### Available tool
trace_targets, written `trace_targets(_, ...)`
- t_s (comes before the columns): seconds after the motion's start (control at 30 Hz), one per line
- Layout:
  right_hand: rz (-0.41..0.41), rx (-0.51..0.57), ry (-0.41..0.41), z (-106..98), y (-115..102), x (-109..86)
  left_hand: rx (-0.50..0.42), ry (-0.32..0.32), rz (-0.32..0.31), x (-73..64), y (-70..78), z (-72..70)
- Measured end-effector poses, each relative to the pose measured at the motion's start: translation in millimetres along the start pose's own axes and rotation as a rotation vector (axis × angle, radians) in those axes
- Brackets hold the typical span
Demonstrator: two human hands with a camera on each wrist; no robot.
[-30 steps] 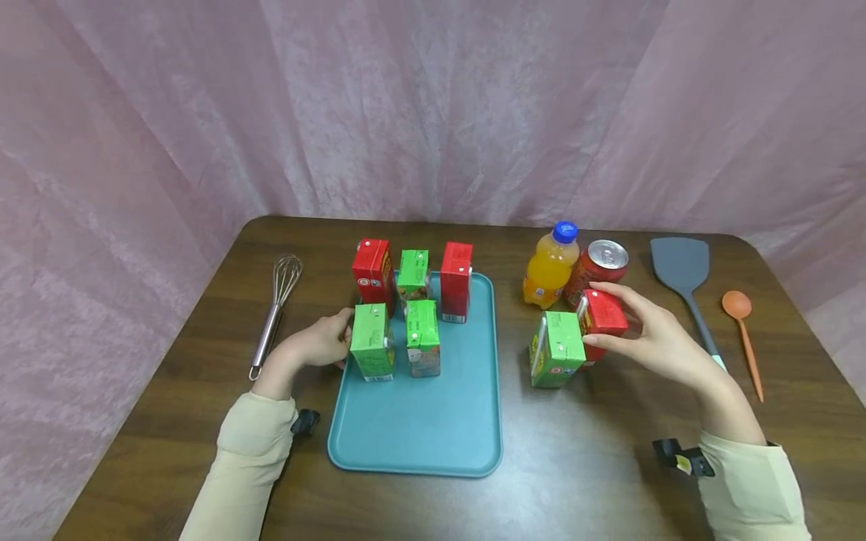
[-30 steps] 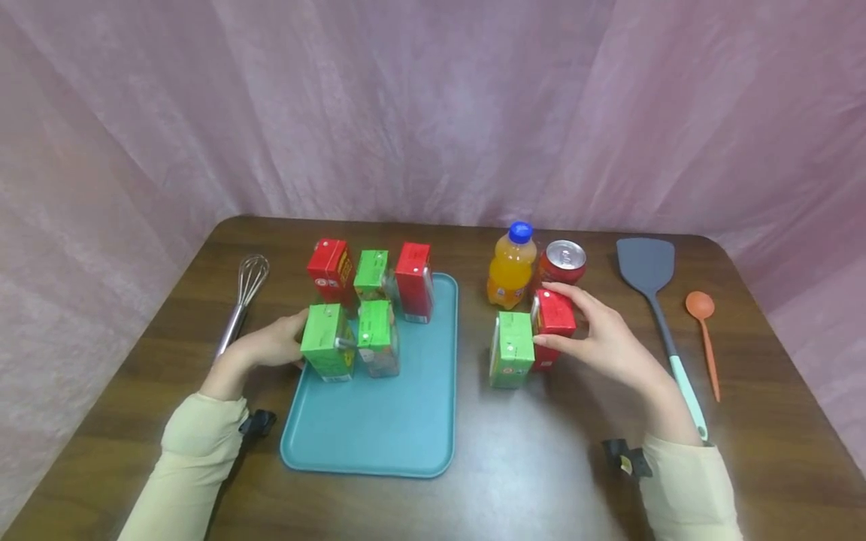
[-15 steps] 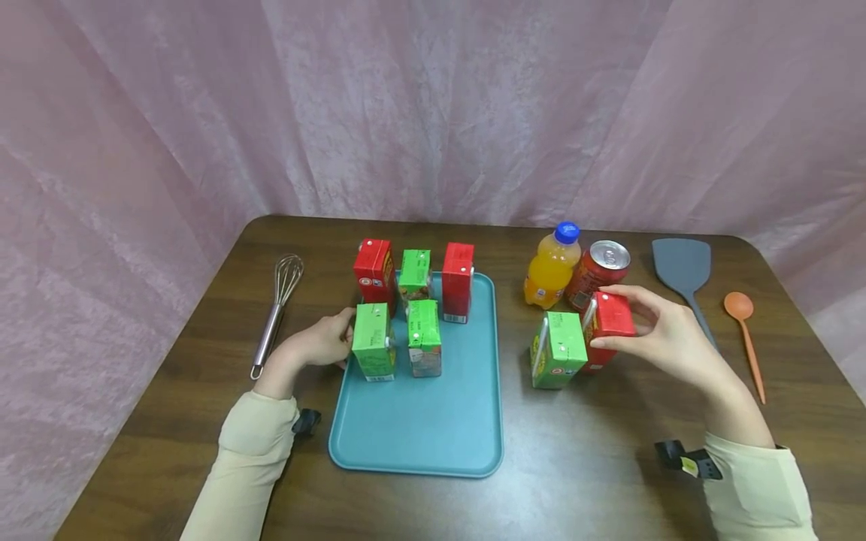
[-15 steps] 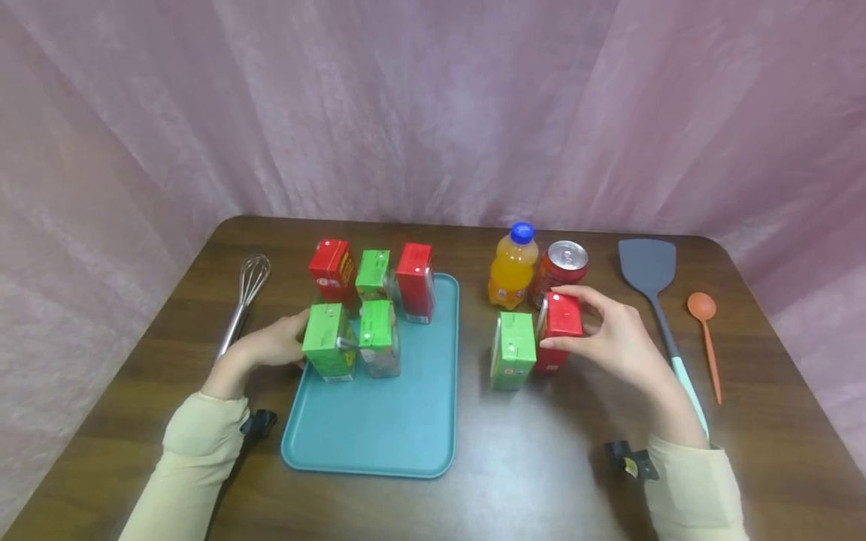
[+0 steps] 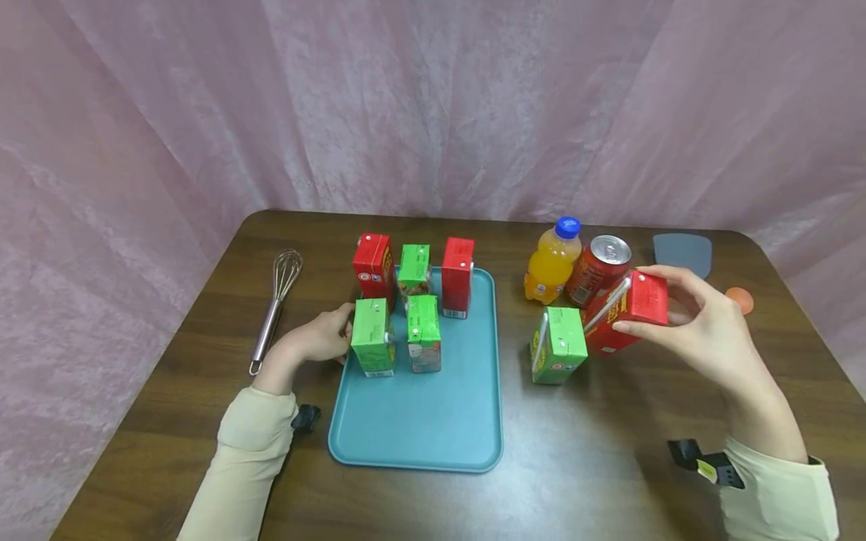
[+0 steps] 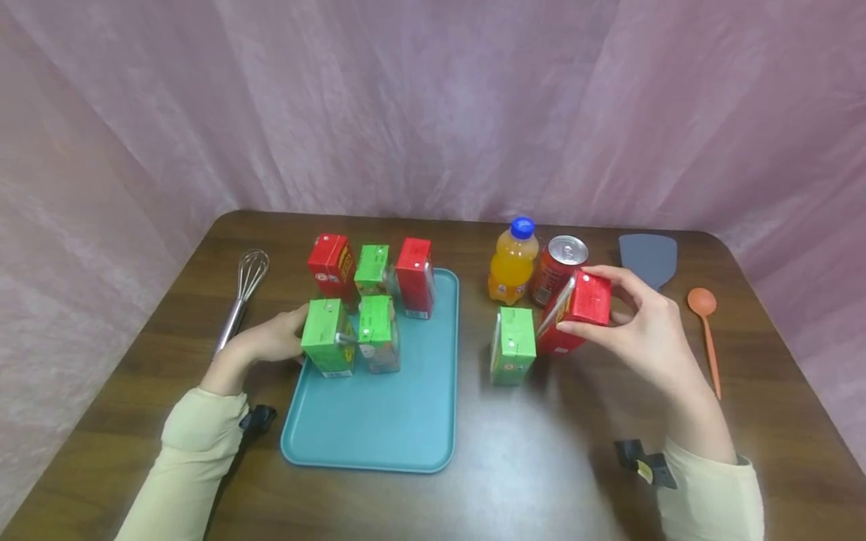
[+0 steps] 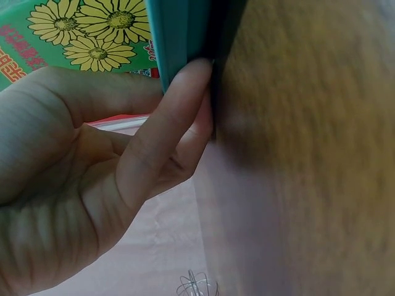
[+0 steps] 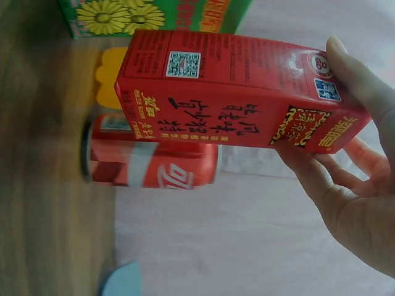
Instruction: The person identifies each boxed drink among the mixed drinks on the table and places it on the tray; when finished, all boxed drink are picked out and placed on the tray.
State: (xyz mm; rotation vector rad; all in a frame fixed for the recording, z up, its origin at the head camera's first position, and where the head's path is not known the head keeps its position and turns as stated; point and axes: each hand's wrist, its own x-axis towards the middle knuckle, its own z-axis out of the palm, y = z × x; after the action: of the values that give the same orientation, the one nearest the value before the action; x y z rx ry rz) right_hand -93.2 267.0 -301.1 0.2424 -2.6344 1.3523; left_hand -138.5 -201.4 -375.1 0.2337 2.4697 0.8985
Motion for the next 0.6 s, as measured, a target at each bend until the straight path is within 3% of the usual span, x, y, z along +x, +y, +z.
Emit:
trace_targets(0.27,-0.066,-0.019,0.126,-12,-16,-1.2,-0.004,-0.004,0.005,0.0,0.3,-1.0)
trace_targets(0.6,-0.212,0.014,0.184,-23,-53,11.3,-0.012,-0.004,0.027,1.0,-1.8,-1.0)
